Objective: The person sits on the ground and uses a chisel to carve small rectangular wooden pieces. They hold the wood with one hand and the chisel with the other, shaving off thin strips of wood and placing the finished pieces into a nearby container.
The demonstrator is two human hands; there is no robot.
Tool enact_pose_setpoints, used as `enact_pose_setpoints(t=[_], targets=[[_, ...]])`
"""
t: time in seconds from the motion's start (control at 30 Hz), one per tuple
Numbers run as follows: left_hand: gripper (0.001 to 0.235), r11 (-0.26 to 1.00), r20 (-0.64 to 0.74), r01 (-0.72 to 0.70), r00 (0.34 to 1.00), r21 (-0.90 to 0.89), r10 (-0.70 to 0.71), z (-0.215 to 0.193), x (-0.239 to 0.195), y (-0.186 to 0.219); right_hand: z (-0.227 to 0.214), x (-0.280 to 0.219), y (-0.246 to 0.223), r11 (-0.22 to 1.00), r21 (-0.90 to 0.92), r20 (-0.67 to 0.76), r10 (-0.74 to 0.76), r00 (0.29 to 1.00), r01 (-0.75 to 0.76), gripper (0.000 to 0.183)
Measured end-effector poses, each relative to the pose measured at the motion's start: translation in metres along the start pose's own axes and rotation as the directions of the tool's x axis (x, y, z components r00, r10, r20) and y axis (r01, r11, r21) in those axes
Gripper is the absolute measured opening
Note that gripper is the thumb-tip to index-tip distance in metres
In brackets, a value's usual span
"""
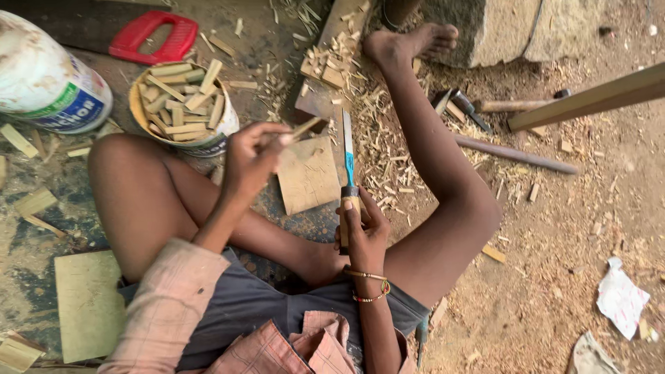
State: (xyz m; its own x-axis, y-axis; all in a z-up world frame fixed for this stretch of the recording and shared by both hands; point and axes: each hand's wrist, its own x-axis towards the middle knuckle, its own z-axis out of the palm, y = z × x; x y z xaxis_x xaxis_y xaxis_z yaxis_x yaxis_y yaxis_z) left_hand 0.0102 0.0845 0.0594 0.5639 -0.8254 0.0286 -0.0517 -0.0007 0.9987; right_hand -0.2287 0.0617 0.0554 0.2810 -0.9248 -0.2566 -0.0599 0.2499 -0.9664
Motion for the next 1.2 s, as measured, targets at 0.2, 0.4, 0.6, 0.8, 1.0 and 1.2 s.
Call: enact_pose_setpoints(t=[0.2,0.4,0.6,0.8,1.0,1.2], targets=[[0.010,0.641,-0.099,-0.010,0.986,0.768,0.133,-0.025,-0.027,-0.039,-0.007,-0.006,-0.003,0.999,-0.005,-0.005,-0.035,0.999,0.035,0.056],[0.025,0.501,-0.037,0.005,0.998,0.865,0.054,-0.024,-0.029,-0.028,0.008,-0.007,-0.019,0.991,-0.093,0.085,-0.090,0.992,0.098,0.056],[0.008,0.742,-0.247,-0.180,0.870,0.646,0.427,-0.049,-0.027,0.030,0.007,-0.009,-0.020,0.991,-0.118,0.086,-0.056,0.995,0.066,0.057],[0.019,0.602,-0.250,-0.155,0.809,0.783,0.532,-0.082,0.013,0.038,0.006,-0.012,-0.019,0.990,-0.133,0.071,-0.038,0.997,0.047,0.057],[0.017,0.464,-0.193,-0.135,0.783,0.876,0.591,-0.080,0.043,0.016,0.000,-0.012,-0.015,0.991,-0.127,0.039,-0.031,0.999,0.036,0.056],[0.015,0.677,-0.239,-0.236,0.814,0.697,0.530,-0.074,0.027,0.025,-0.001,-0.007,-0.005,0.994,-0.100,0.027,-0.046,0.999,0.049,0.058]])
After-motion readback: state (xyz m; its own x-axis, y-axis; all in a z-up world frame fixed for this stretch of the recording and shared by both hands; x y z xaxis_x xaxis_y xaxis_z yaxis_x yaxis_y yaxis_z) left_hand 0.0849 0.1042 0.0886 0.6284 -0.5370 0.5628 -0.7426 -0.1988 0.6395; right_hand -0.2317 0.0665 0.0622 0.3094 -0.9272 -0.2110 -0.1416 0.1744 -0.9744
